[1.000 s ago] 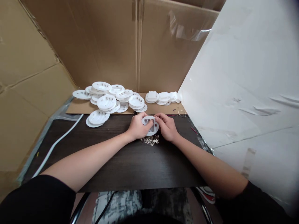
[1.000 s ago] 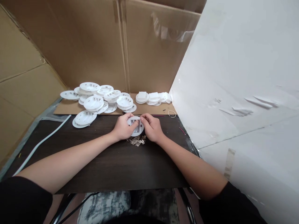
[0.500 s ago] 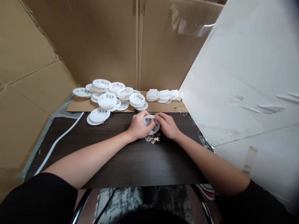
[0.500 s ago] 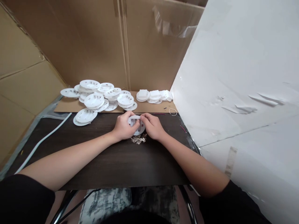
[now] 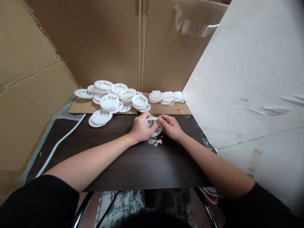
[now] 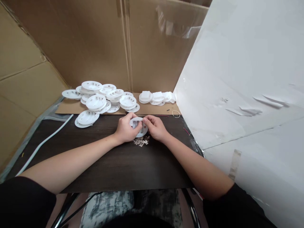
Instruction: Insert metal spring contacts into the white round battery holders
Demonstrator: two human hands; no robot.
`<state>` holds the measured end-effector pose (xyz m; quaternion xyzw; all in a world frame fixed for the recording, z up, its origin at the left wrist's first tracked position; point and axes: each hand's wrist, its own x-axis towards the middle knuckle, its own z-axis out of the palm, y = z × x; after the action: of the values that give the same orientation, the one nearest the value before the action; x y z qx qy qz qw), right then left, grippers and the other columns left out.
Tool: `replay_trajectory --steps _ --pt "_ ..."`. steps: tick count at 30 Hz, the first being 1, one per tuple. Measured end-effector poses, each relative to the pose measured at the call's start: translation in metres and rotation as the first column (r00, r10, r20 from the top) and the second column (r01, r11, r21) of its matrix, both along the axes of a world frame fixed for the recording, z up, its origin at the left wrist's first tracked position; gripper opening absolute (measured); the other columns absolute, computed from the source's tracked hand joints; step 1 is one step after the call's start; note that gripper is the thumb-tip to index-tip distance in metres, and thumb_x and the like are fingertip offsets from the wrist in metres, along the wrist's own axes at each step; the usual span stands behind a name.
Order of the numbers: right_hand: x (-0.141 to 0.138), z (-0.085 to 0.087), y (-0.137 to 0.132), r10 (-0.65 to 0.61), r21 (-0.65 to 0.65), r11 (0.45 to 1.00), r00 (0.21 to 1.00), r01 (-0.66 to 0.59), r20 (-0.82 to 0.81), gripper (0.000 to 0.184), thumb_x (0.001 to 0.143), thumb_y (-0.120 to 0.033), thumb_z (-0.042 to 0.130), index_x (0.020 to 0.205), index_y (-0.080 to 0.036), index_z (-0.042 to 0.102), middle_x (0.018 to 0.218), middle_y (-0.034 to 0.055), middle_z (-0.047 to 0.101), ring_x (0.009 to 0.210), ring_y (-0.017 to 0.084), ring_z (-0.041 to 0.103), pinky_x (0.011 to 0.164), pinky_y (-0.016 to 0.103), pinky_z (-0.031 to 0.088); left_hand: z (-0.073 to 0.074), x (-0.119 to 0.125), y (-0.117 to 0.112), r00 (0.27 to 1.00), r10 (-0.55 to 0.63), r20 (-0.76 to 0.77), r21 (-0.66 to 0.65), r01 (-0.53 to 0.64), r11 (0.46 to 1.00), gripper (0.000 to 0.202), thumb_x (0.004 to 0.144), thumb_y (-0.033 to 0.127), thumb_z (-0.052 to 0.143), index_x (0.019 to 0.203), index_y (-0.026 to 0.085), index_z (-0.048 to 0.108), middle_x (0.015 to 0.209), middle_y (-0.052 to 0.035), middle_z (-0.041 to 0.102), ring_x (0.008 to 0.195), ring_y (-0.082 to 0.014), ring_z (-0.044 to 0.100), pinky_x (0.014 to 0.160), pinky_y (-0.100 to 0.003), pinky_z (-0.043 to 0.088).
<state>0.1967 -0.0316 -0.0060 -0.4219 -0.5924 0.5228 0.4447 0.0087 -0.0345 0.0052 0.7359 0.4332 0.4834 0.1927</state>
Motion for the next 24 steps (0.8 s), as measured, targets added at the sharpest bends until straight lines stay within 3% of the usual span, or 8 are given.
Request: replay_trajectory --steps 8,14,20,24 --pt "-0.005 0.005 -0.004 0.016 -0.091 0.995 0.993 -0.026 -0.116 0.056 0.084 -0.074 0.081 0.087 -0.021 0.066 0.059 -0.0068 0.045 0.046 0.009 0.034 0.043 0.024 0.027 0.001 -0.006 0.001 0.99 -0.124 0.067 -0.033 0.127 0.991 0.019 0.08 0.026 0.074 0.087 0.021 0.057 0.072 0.0012 0.061 0.064 -0.0151 0.055 0.063 -0.029 0.043" --pt "-0.006 0.007 -0.003 0.008 -0.162 0.986 0.986 -0.035 -0.165 0.057 0.08 -0.074 0.084 0.085 -0.022 0.063 0.054 -0.0085 0.043 0.042 0.008 0.031 0.039 0.024 0.024 0.001 -0.006 0.004 0.982 -0.141 0.123 -0.119 0.155 0.981 0.018 0.077 0.023 0.073 0.091 0.019 0.063 0.077 -0.0008 0.067 0.068 -0.0161 0.058 0.065 -0.029 0.045" --pt "-0.003 0.001 0.004 -0.083 -0.133 0.989 0.982 0.061 -0.172 0.056 0.081 -0.073 0.083 0.077 -0.023 0.059 0.051 -0.0082 0.042 0.04 0.009 0.033 0.038 0.024 0.025 -0.006 -0.003 0.013 0.952 -0.114 0.284 -0.259 0.191 0.947 0.023 0.076 0.021 0.072 0.097 0.017 0.066 0.082 -0.0026 0.072 0.072 -0.0178 0.065 0.066 -0.028 0.051" --pt "0.002 -0.005 0.01 -0.154 -0.083 0.986 0.983 0.146 -0.104 0.056 0.086 -0.078 0.074 0.083 -0.024 0.059 0.055 -0.0076 0.043 0.043 0.01 0.035 0.04 0.024 0.026 -0.009 -0.001 0.017 0.937 -0.103 0.333 -0.312 0.212 0.926 0.017 0.079 0.022 0.072 0.093 0.017 0.065 0.08 -0.0027 0.073 0.068 -0.0165 0.064 0.062 -0.027 0.05"
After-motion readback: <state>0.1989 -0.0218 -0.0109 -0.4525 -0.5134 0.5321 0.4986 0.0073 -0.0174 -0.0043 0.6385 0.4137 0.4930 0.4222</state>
